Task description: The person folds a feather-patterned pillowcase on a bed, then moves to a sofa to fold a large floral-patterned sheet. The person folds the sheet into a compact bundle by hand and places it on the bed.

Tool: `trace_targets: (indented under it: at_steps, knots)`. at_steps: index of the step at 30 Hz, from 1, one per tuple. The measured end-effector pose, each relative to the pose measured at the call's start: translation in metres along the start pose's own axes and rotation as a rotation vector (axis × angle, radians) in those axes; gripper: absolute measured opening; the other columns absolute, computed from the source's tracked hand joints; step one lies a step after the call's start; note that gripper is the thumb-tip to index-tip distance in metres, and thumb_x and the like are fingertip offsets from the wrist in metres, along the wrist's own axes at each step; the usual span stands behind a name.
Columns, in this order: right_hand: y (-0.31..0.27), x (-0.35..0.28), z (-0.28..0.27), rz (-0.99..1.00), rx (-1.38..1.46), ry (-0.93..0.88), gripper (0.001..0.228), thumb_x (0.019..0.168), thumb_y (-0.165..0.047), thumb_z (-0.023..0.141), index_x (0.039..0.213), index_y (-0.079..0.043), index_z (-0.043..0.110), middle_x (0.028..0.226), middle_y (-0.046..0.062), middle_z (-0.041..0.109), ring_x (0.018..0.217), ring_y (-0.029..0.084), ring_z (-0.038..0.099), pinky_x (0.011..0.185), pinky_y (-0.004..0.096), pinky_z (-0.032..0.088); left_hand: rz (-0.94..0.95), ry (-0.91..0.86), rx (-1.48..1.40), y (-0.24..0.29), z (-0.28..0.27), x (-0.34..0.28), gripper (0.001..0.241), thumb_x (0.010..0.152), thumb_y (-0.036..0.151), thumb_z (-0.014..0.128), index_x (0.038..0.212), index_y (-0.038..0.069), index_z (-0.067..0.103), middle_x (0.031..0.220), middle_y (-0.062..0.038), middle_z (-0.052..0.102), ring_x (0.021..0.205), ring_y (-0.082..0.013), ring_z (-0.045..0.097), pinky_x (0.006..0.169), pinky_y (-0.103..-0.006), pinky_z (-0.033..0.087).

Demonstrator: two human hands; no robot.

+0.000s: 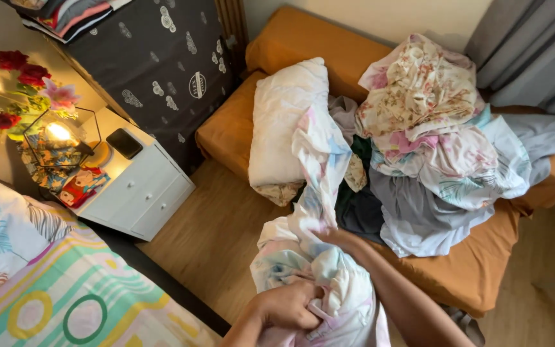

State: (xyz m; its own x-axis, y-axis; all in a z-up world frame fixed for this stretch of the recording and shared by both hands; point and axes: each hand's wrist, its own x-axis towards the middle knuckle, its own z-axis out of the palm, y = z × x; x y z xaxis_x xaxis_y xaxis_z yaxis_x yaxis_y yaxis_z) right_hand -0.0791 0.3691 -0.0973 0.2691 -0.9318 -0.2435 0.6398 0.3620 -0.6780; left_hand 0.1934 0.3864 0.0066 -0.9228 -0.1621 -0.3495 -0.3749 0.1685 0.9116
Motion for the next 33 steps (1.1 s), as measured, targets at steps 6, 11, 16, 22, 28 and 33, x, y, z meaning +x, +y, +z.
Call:
trace_targets:
  at_steps: [6,11,16,22,28,33]
  knots:
    - [0.060,-0.014,-0.082,0.174,-0.330,0.088,0.043,0.102,-0.028,0.061,0.136,-0.002,0.066,0.126,0.009,0.071,0.111,0.015,0.067,0.097,0.032,0.053,0.028,0.009,0.091,0.014,0.020,0.006,0.049,0.073,0.018,0.069,0.119,0.003,0.069,0.106,-0.015,0.074,0.101,-0.0276,0.070,0.093,-0.0353,0.053]
    - [-0.023,-0.060,-0.031,-0.044,-0.622,0.336,0.041,0.104,-0.028,0.059,0.137,-0.006,0.066,0.123,0.003,0.069,0.115,0.012,0.062,0.101,0.030,0.049,-0.139,0.035,0.051,0.025,0.028,0.014,0.060,0.073,0.024,0.077,0.131,0.010,0.066,0.122,-0.012,0.073,0.110,-0.0245,0.069,0.098,-0.0326,0.052]
    - [-0.089,-0.133,-0.028,-0.413,-0.200,0.218,0.040,0.106,-0.022,0.048,0.144,-0.009,0.053,0.131,0.005,0.065,0.118,0.018,0.062,0.104,0.037,0.049,-0.183,0.289,0.085,0.056,0.038,0.022,0.066,0.079,0.022,0.075,0.143,0.020,0.059,0.139,-0.007,0.065,0.122,-0.0215,0.065,0.107,-0.0332,0.049]
    - [-0.090,-0.176,-0.032,-0.317,-0.476,0.076,0.038,0.107,-0.021,0.046,0.141,-0.006,0.055,0.128,0.006,0.067,0.119,0.019,0.064,0.105,0.037,0.050,0.499,1.051,0.297,0.111,0.064,0.049,0.081,0.086,0.030,0.079,0.153,0.008,0.040,0.151,-0.020,0.052,0.135,-0.0326,0.052,0.111,-0.0440,0.044]
    - [-0.077,-0.203,0.006,-0.281,-0.506,0.076,0.040,0.110,-0.029,0.047,0.141,-0.005,0.057,0.128,0.000,0.066,0.116,0.012,0.059,0.098,0.032,0.047,0.230,1.118,0.419,0.127,0.116,0.069,0.031,0.090,0.031,0.082,0.111,0.011,0.073,0.114,-0.004,0.076,0.104,-0.0211,0.073,0.088,-0.0396,0.060]
    - [-0.073,-0.231,0.046,-0.022,-0.576,0.088,0.047,0.102,-0.036,0.050,0.143,-0.013,0.056,0.124,-0.002,0.066,0.107,0.010,0.060,0.093,0.031,0.050,0.556,1.191,0.031,0.122,0.124,0.059,0.016,0.099,0.023,0.068,0.106,0.009,0.074,0.099,0.000,0.077,0.086,-0.0115,0.071,0.076,-0.0283,0.060]
